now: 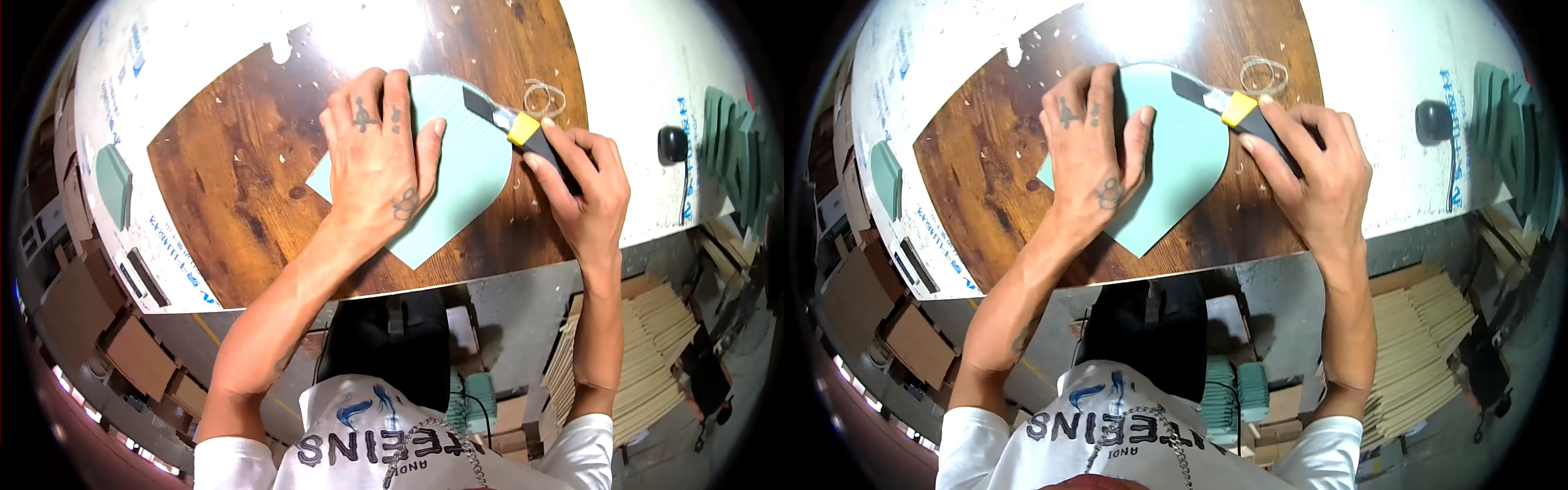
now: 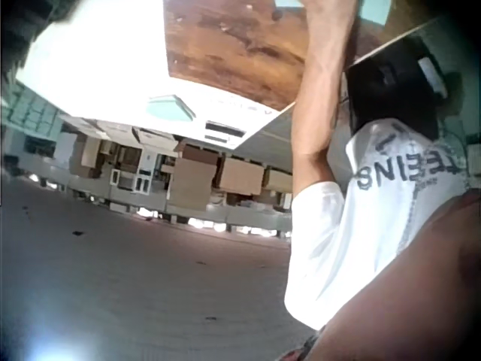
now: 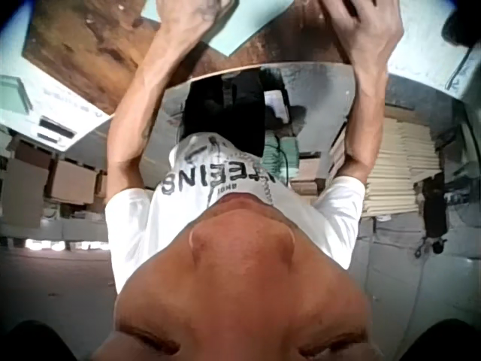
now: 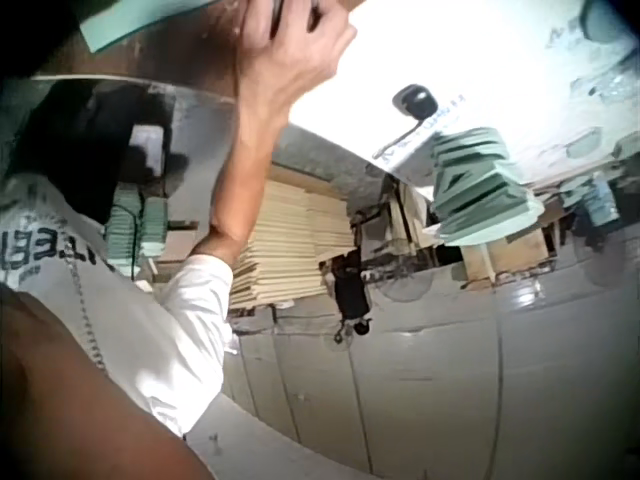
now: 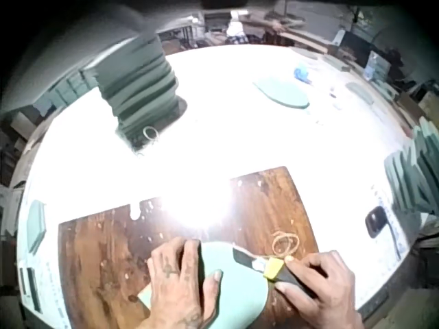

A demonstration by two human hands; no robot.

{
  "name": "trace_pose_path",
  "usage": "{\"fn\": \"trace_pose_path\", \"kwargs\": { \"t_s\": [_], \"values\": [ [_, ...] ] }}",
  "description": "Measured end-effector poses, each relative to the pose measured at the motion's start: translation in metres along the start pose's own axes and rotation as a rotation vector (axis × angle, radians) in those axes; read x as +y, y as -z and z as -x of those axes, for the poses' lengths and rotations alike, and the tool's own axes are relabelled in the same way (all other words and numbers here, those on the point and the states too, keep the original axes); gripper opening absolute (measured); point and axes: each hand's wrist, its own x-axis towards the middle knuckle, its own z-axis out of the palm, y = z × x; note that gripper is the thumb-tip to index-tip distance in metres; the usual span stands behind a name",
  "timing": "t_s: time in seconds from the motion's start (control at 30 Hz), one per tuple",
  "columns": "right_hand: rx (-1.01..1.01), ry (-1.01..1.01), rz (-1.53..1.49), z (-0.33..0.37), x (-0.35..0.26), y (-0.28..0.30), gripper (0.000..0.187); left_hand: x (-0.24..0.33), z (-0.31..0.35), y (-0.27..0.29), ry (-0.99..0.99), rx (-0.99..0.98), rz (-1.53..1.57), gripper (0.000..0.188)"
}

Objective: Trimming the edges of green arch-topped panels using a utility knife.

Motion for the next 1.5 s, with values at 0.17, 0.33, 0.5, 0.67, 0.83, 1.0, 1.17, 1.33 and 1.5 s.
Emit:
{"fn": "trace_pose_path", "kwargs": {
  "t_s": [0.17, 0.33, 0.5, 0.67, 0.83, 1.0, 1.17, 1.33, 1.5],
  "values": [
    [-0.088, -0.159, -0.078, 0.048, -0.024, 0.015, 0.048, -0.03, -0.034, 0.007, -0.354, -0.25, 0.215, 0.034],
    [-0.124, -0.51, -0.116, 0.101, -0.07, 0.023, 0.051, 0.022, -0.022, 0.009, 0.052, 0.028, -0.021, 0.041],
    [-0.039, -0.496, -0.172, 0.097, -0.074, 0.014, 0.05, 0.024, 0.025, -0.005, 0.308, 0.016, -0.287, 0.055],
    [-0.058, -0.41, -0.153, 0.092, -0.058, 0.017, 0.052, 0.022, 0.022, -0.008, 0.234, 0.065, -0.206, 0.045],
    [-0.107, -0.352, -0.13, 0.077, -0.046, 0.017, 0.052, 0.018, 0.024, -0.005, 0.21, 0.071, -0.191, 0.046],
    [-0.063, -0.207, -0.129, 0.05, -0.021, 0.008, 0.052, 0.018, 0.024, -0.006, 0.223, 0.078, -0.138, 0.047],
    [-0.122, -0.062, -0.129, 0.007, -0.005, 0.015, 0.044, 0.021, 0.019, -0.001, 0.215, 0.087, -0.153, 0.046],
    [-0.159, 0.017, -0.157, 0.021, 0.015, 0.021, 0.046, -0.007, -0.003, 0.003, -0.022, -0.053, -0.081, 0.053],
    [-0.109, -0.109, -0.115, 0.084, -0.018, 0.026, 0.054, 0.0, -0.023, -0.016, 0.035, 0.092, -0.192, 0.064]
  ]
}}
